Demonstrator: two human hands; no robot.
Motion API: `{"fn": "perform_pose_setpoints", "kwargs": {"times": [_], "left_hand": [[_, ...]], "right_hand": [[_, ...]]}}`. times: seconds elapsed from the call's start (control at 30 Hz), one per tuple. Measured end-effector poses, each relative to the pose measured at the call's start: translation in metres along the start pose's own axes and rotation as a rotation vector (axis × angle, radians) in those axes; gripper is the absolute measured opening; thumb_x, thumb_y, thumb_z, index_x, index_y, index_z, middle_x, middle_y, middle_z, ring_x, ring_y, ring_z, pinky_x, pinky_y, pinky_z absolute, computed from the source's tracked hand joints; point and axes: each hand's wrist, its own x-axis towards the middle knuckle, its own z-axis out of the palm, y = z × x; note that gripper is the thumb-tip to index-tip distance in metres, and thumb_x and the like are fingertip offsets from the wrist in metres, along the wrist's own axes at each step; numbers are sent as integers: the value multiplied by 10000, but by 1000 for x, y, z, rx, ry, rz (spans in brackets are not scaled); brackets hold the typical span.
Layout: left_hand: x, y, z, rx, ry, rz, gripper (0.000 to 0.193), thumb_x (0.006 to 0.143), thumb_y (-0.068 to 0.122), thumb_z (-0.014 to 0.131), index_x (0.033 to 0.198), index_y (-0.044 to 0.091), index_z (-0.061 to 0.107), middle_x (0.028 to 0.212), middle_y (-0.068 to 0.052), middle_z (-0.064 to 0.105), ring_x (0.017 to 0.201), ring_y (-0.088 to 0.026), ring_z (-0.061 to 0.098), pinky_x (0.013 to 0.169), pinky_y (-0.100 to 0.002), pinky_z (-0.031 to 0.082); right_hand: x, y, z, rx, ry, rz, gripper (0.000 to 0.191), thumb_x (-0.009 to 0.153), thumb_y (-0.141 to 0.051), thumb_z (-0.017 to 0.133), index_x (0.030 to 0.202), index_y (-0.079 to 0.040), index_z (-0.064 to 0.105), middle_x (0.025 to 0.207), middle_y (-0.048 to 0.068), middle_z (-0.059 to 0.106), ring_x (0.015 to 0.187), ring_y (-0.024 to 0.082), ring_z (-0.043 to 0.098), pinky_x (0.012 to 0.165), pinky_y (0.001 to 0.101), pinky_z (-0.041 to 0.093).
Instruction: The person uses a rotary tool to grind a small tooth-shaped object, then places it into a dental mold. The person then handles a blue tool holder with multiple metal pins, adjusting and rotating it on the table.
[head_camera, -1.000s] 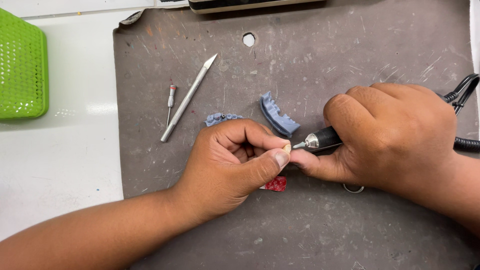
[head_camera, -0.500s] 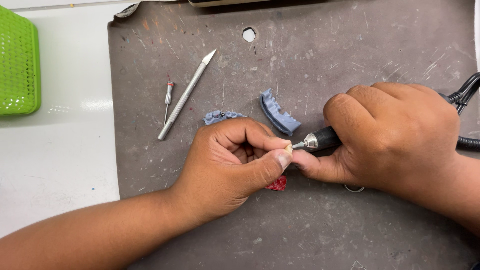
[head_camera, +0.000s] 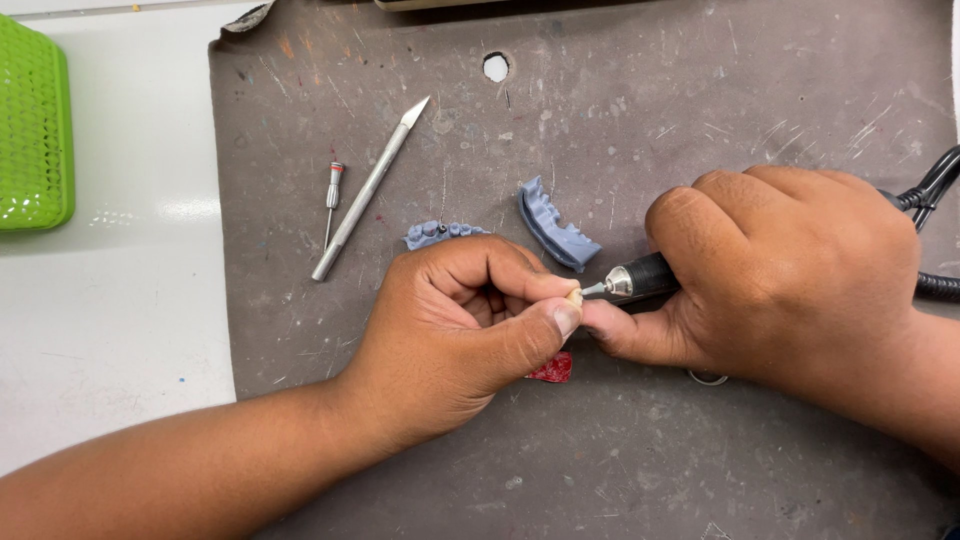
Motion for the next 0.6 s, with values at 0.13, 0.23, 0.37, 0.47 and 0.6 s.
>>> {"fn": "perform_pose_setpoints", "kwargs": {"times": [0.13,0.23,0.37,0.47,0.6], "left_hand": [[0,0,0,6,-4,6,106,986,61,724,1028,-33,697,959,-91,713,806,-83,662,700,-265,612],[1,-1,0,-10,4,3,106,978,63,724,1024,-28,696,973,-82,710,826,-81,670,713,-267,623],[1,-1,-1,37,10,3,104,978,59,730,1029,-28,701,973,-94,720,829,-83,672,707,-245,590],[1,-1,-1,27,6,4,102,981,57,728,1032,-27,700,983,-97,718,839,-85,675,716,-248,596],[2,-1,0,-11,1,-12,109,981,60,715,1030,-34,690,993,-98,705,841,-95,681,725,-279,637]], "right_hand": [[1,0,-1,5,-4,-6,663,852,-687,675,607,-95,508,515,14,426,448,172,465,430,320,354],[1,0,0,10,-2,-4,665,854,-685,672,605,-93,496,515,17,415,448,174,452,433,323,349],[0,0,1,10,-6,-4,683,837,-690,672,563,-97,472,476,15,392,406,164,422,396,315,329],[0,0,1,15,-4,-3,684,838,-694,669,565,-99,471,478,14,389,406,162,416,395,313,324],[-1,1,2,12,-11,-7,687,857,-705,663,590,-103,472,501,9,393,432,160,424,416,311,328]]}}
